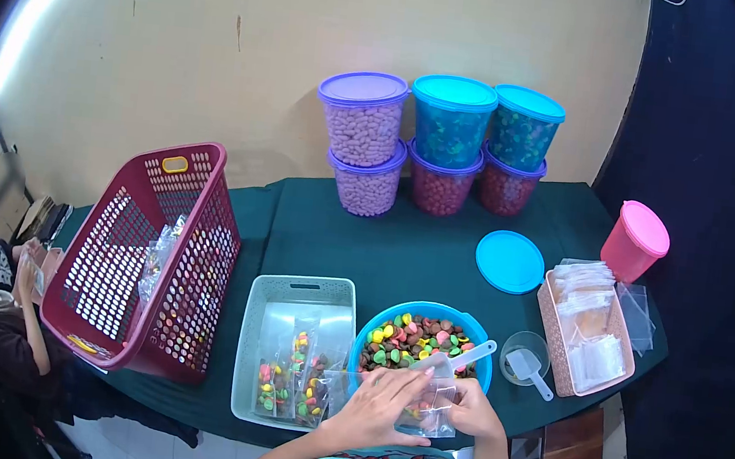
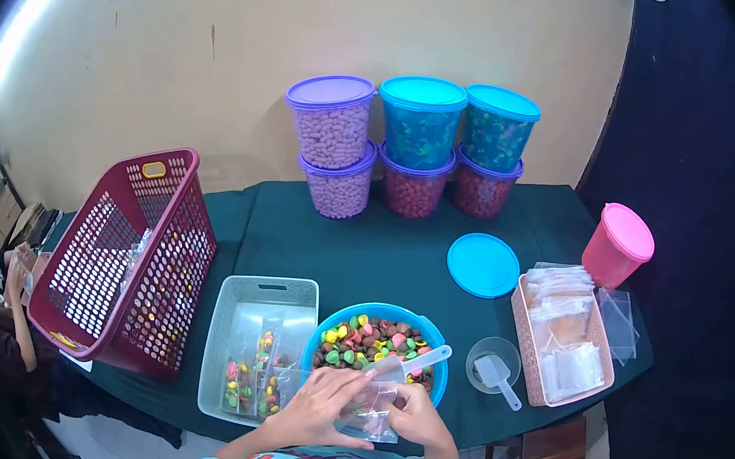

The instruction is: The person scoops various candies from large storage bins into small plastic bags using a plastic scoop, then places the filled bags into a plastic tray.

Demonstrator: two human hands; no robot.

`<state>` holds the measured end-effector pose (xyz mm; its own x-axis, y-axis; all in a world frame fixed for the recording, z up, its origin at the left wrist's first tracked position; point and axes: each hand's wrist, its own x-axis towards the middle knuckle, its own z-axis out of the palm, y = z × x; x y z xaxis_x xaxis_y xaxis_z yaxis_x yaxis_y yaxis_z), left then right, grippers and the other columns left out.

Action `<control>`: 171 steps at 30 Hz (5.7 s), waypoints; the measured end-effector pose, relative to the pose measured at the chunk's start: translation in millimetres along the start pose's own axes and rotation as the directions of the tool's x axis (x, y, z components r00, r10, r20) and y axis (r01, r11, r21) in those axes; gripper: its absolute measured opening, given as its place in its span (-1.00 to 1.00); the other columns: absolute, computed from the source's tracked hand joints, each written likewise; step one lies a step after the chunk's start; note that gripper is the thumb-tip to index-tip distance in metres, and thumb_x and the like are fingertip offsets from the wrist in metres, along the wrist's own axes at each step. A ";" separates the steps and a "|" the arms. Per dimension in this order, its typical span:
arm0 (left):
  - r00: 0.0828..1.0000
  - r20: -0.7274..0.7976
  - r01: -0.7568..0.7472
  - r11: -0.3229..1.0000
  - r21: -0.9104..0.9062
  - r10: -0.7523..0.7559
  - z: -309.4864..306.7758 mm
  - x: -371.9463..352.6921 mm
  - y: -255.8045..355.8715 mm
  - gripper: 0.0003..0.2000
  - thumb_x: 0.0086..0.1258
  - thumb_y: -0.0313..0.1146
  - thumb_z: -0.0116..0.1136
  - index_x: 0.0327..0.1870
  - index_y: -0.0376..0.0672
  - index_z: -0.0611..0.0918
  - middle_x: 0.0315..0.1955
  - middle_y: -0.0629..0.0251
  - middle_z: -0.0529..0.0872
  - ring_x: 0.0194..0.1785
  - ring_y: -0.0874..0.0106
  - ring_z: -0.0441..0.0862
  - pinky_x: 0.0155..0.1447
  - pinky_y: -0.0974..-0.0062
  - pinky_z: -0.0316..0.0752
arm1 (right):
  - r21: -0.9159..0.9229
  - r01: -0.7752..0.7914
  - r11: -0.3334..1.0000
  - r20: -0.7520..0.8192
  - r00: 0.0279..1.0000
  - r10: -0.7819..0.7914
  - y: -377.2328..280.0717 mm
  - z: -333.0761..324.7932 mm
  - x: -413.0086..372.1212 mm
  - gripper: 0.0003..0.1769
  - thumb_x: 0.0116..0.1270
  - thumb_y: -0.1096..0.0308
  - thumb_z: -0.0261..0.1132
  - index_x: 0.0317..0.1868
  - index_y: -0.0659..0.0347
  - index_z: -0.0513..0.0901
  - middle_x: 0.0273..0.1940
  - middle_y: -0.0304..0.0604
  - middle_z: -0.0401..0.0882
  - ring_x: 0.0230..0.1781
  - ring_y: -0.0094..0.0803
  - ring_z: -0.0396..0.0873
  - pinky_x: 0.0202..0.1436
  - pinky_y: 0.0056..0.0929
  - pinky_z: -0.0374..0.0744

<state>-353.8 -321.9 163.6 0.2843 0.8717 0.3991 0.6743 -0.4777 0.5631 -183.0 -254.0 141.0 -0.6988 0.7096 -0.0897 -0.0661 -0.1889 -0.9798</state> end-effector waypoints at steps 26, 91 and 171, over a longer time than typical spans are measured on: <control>0.760 -0.514 0.281 0.915 -0.291 -0.397 -1.8 -73.7 14.0 -0.39 -0.16 -0.26 0.46 -0.02 -0.23 0.48 -0.12 0.12 0.54 -0.02 0.26 0.49 0.09 0.36 0.33 | -0.959 0.284 -0.003 0.283 0.956 0.073 -21.2 -23.2 79.1 -0.04 -0.06 0.04 0.38 0.27 0.31 0.12 0.28 0.14 0.07 0.20 0.01 0.21 0.20 -0.09 0.25; 0.809 -0.463 0.190 0.906 -0.377 -0.362 19.3 -60.2 -16.9 -0.28 -0.06 -0.27 0.38 0.21 -0.01 0.30 0.14 0.02 0.26 0.24 0.12 0.24 0.21 0.15 0.27 | -0.763 0.498 0.411 0.596 0.789 0.149 -24.1 -57.0 86.4 -0.28 -0.16 0.37 0.22 0.17 0.18 0.38 -0.05 0.08 0.49 -0.06 -0.07 0.48 0.03 -0.23 0.44; 0.859 -0.510 -0.017 0.994 -0.104 -0.038 -13.7 5.0 -21.4 -0.29 -0.25 -0.24 0.48 0.05 -0.09 0.41 0.05 0.06 0.44 0.11 0.15 0.42 0.12 0.23 0.36 | -0.933 0.167 -0.320 0.204 0.975 -0.087 -172.7 5.0 31.8 -0.30 -0.29 0.06 0.47 -0.05 0.17 0.56 -0.37 -0.13 0.54 -0.41 -0.23 0.57 -0.41 -0.32 0.48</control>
<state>-376.1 -308.8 163.4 -0.1288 0.7118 0.6905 0.5951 -0.5015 0.6280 -197.3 -202.2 308.3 -0.8212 0.5696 0.0347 0.5687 0.8120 0.1314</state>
